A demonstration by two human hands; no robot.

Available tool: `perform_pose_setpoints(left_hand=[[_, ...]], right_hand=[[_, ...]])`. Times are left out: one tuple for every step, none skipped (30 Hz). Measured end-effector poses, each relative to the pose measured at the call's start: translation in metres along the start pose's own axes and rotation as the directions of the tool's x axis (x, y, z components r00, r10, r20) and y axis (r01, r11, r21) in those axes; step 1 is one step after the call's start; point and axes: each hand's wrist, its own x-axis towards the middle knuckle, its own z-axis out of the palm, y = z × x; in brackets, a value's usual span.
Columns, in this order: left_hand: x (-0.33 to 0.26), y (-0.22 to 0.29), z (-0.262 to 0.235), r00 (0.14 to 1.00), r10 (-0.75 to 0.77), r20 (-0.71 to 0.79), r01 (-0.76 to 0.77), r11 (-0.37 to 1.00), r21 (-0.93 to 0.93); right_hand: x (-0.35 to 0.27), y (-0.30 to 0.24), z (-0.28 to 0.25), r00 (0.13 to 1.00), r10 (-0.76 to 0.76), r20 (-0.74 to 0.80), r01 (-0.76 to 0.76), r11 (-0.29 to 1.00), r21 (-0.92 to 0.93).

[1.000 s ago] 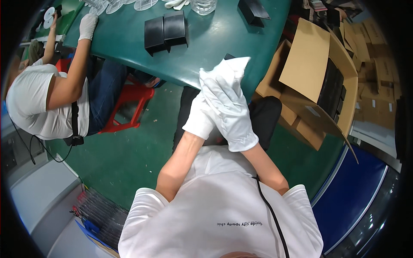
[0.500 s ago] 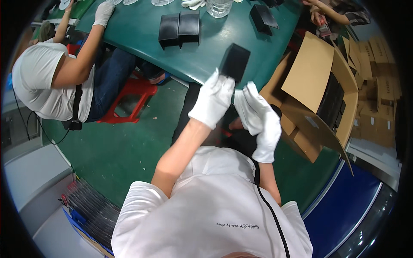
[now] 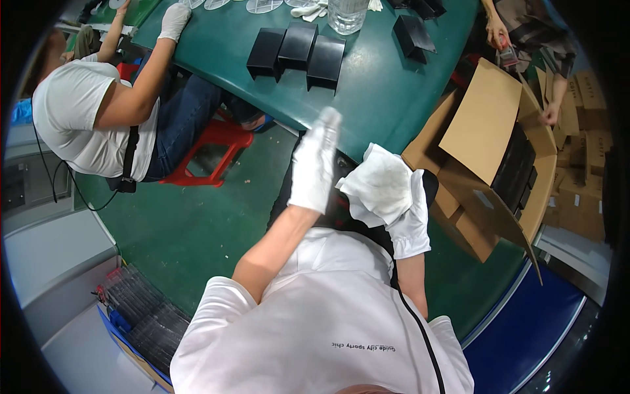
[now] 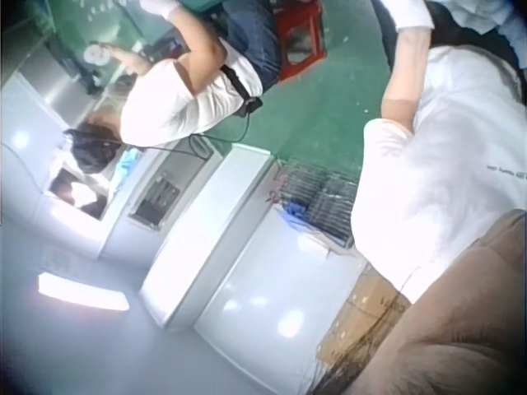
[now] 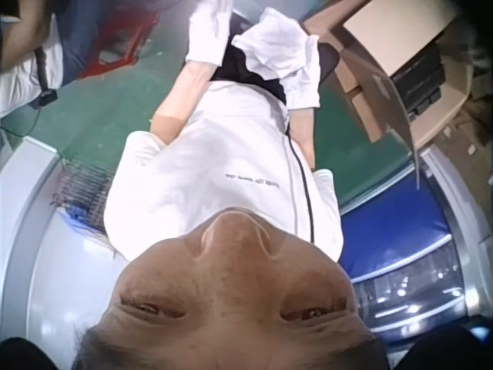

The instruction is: The person wipes the surfaces of small black rectangular electronic components using a white cloth. They pick up each unit from a cardboard box, wipe it thoroughly, and place it on a green workbench. The person repeats this process for multiple units throughout the clip.

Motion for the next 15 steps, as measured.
perform_pose_setpoints(left_hand=[[-0.005, -0.002, 0.007, 0.992, -0.116, 0.050, 0.121, 0.986, -0.112], [-0.009, -0.004, 0.019, 0.968, -0.228, 0.107, 0.247, 0.944, -0.217], [-0.002, -0.009, 0.026, 0.937, -0.289, 0.195, 0.321, 0.934, -0.156], [0.008, -0.014, 0.033, 0.923, -0.269, 0.276, 0.316, 0.938, -0.144], [0.020, -0.022, 0.043, 0.900, -0.242, 0.362, 0.308, 0.941, -0.138], [0.031, -0.027, 0.057, 0.884, -0.217, 0.415, 0.282, 0.954, -0.101], [0.043, -0.032, 0.076, 0.863, -0.193, 0.467, 0.252, 0.965, -0.067], [0.058, -0.038, 0.092, 0.842, -0.165, 0.513, 0.212, 0.977, -0.034], [0.077, -0.051, 0.107, 0.836, -0.210, 0.507, 0.292, 0.953, -0.086], [0.097, -0.065, 0.121, 0.831, -0.251, 0.497, 0.362, 0.921, -0.140], [0.113, -0.073, 0.136, 0.846, -0.256, 0.467, 0.361, 0.921, -0.149], [0.129, -0.082, 0.150, 0.860, -0.261, 0.438, 0.360, 0.919, -0.160], [0.144, -0.088, 0.162, 0.881, -0.223, 0.417, 0.339, 0.913, -0.228], [0.168, -0.099, 0.168, 0.923, -0.281, 0.262, 0.348, 0.900, -0.262], [0.191, -0.109, 0.169, 0.907, -0.375, 0.192, 0.422, 0.813, -0.400]], right_hand=[[0.002, -0.001, -0.004, 0.998, 0.051, 0.038, -0.053, 0.997, 0.052], [0.004, -0.004, -0.010, 0.998, 0.031, 0.053, -0.031, 0.999, -0.009], [0.006, -0.005, -0.019, 0.998, 0.011, 0.066, -0.006, 0.998, -0.068], [0.008, -0.006, -0.026, 0.997, -0.011, 0.078, 0.021, 0.992, -0.125], [0.010, -0.009, -0.030, 0.997, -0.043, 0.058, 0.050, 0.992, -0.119], [0.010, -0.012, -0.032, 0.997, -0.074, 0.036, 0.078, 0.990, -0.114], [0.010, -0.016, -0.034, 0.994, -0.106, 0.013, 0.107, 0.988, -0.108], [0.010, -0.020, -0.037, 0.992, -0.122, 0.026, 0.124, 0.988, -0.087], [0.008, -0.023, -0.035, 0.988, -0.152, 0.019, 0.153, 0.985, -0.076], [0.005, -0.024, -0.033, 0.985, -0.172, 0.015, 0.173, 0.983, -0.067], [0.002, -0.025, -0.031, 0.981, -0.192, 0.009, 0.192, 0.980, -0.059], [0.000, -0.024, -0.027, 0.976, -0.217, -0.028, 0.215, 0.975, -0.061], [-0.001, -0.026, -0.027, 0.975, -0.222, -0.023, 0.220, 0.974, -0.053], [-0.003, -0.025, -0.026, 0.976, -0.216, -0.009, 0.215, 0.975, -0.047], [-0.004, -0.023, -0.025, 0.979, -0.204, 0.003, 0.204, 0.978, -0.037]])
